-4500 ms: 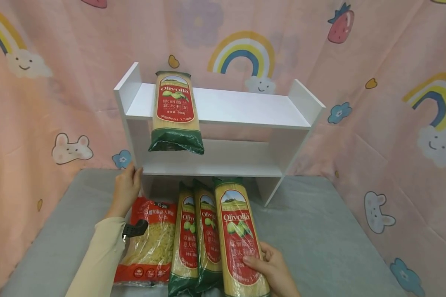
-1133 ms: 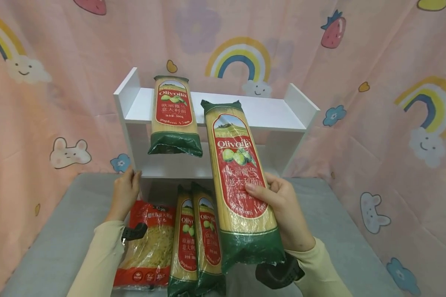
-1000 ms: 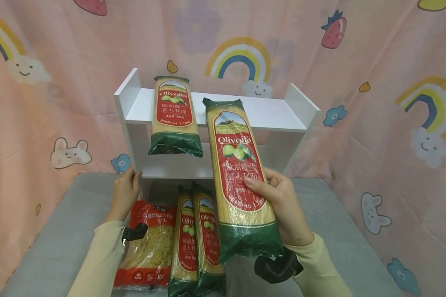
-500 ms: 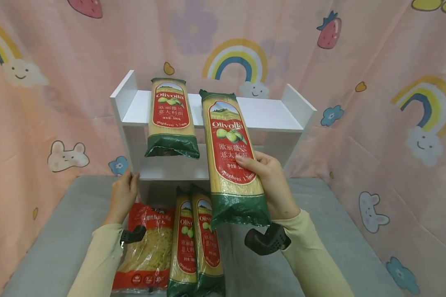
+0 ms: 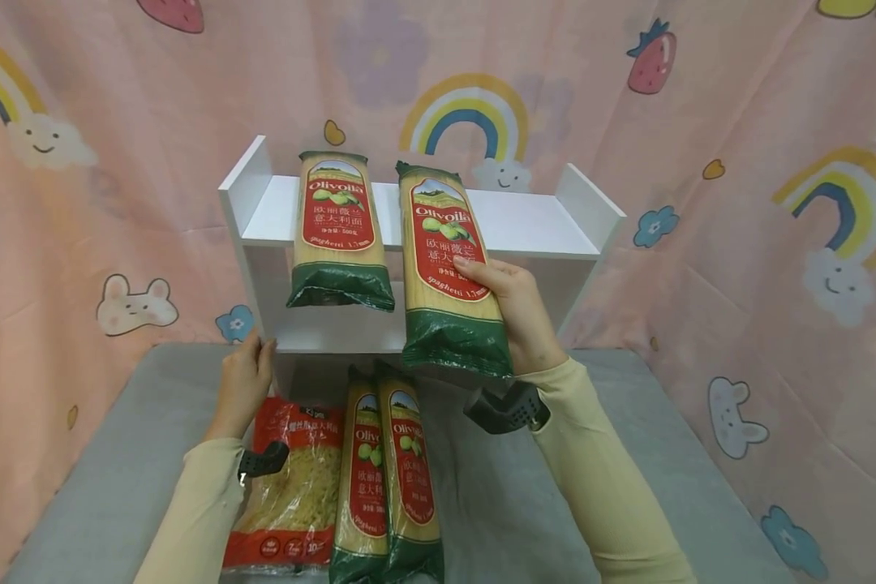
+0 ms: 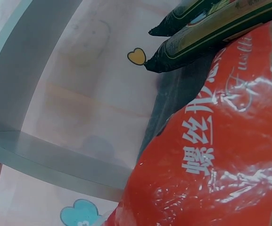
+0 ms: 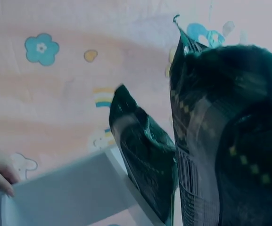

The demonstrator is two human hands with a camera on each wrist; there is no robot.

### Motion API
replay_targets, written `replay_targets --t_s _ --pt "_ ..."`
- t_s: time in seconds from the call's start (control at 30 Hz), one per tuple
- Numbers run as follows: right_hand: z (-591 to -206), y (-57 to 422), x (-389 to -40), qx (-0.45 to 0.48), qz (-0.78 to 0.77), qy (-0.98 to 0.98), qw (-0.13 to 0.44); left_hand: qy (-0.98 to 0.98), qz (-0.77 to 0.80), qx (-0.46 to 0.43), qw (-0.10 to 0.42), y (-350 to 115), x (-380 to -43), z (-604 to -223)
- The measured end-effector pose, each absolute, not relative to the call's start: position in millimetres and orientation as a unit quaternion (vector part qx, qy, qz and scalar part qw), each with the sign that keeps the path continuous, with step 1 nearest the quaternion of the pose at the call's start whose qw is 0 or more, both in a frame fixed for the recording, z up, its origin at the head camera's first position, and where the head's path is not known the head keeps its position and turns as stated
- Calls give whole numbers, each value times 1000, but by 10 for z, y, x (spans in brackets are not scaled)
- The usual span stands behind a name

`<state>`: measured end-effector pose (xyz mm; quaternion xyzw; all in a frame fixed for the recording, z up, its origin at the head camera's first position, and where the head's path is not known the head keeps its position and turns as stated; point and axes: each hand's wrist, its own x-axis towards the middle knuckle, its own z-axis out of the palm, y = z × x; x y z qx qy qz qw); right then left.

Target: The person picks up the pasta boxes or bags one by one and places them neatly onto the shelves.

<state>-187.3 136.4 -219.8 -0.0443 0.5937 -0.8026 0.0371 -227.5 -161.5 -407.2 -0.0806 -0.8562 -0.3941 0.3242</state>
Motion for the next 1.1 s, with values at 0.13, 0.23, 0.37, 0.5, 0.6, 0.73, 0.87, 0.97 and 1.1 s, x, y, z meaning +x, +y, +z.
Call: replay_targets --t_s 0.13,0.23,0.37,0.5,0.6,0.73,0.87,0.97,1.1 --pt "-2153 1358 -1989 -29 -796 603 44 -853 -398 -82 328 -1615 -2280 -4087" --pt "-2121 1349 -2079 -19 -789 612 47 -850 -402 -83 329 -1617 -2286 -4096" --pt "-2089 1343 -2175 -19 -760 648 44 -850 -402 -87 329 -1619 -2293 -4099" --pt "-2086 1346 -2224 -42 -728 683 44 -849 -400 -91 332 -1629 -2296 -4102" --pt "-2106 1364 -2225 -53 -714 696 52 -850 -400 -89 331 -1629 -2291 -4106" --pt "-2144 1410 -2205 -57 -707 702 61 -855 -402 -82 319 -1619 -2282 -4114" --pt "-2188 1471 -2080 -68 -703 706 55 -855 -403 -80 317 -1617 -2284 -4120" --pt "-2234 1505 -1896 -81 -695 713 51 -850 -403 -87 328 -1619 -2292 -4113" --pt "-2279 1490 -1736 -101 -695 711 41 -845 -400 -91 343 -1621 -2304 -4100"
